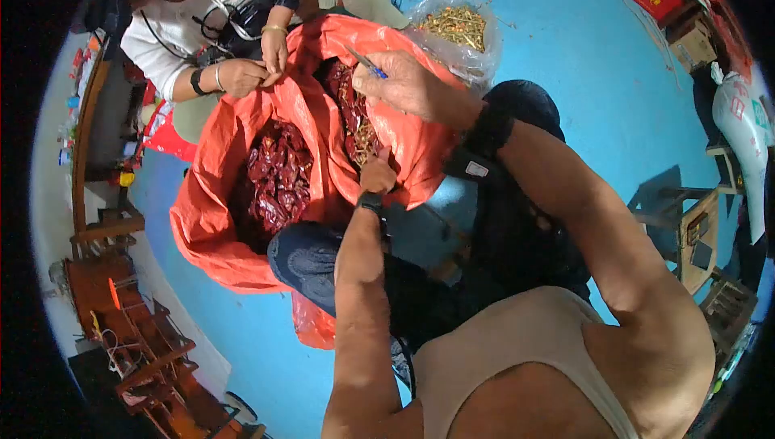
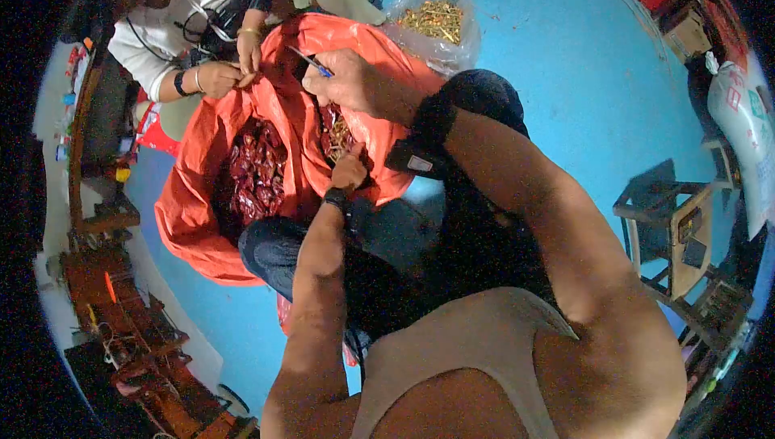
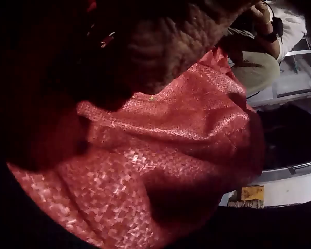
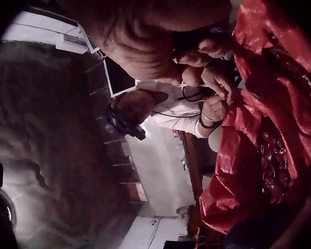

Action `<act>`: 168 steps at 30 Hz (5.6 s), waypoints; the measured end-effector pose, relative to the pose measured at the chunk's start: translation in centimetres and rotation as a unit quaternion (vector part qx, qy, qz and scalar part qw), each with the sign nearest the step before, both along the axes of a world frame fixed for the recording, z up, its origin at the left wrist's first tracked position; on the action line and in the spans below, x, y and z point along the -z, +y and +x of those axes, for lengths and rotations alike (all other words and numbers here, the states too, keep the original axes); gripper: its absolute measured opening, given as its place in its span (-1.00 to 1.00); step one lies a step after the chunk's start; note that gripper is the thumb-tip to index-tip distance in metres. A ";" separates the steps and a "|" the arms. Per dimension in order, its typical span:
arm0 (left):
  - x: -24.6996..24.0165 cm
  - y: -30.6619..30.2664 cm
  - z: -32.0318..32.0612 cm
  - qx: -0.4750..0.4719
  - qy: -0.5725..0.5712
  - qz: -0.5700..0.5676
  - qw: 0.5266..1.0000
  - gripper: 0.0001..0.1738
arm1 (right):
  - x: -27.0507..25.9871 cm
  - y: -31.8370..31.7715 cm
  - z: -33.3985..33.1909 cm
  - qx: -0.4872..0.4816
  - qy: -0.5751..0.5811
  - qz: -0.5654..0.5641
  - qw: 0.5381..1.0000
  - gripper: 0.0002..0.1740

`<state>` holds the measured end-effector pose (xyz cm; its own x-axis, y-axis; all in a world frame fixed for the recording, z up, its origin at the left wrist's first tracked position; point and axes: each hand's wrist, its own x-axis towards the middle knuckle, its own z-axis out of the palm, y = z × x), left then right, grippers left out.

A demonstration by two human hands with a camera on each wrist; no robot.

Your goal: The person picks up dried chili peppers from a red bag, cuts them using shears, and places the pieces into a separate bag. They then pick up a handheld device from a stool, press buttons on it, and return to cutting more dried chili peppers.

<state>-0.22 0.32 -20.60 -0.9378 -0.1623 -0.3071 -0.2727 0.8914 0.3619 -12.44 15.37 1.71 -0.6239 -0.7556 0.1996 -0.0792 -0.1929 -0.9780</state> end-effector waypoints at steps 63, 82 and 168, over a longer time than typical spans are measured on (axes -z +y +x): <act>-22.1 0.0 -0.9 -0.105 0.420 0.291 0.853 -0.80 | 0.5 -2.7 -5.2 0.035 -0.436 -0.270 0.858 -0.82; -14.9 -5.2 -1.9 -0.323 0.311 0.538 0.714 -0.83 | -1.8 -0.1 -2.4 0.061 -0.364 -0.095 0.924 -0.84; -22.1 2.2 -1.2 -0.139 0.378 0.529 0.747 -0.86 | -0.4 -2.0 -5.0 0.129 -0.394 -0.162 0.896 -0.84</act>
<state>-1.40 2.53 1.49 -0.8831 -0.4248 0.1991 0.2449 -0.0555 0.9679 -17.45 13.32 2.06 -0.8137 -0.5474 -0.1958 0.5269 -0.5521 -0.6461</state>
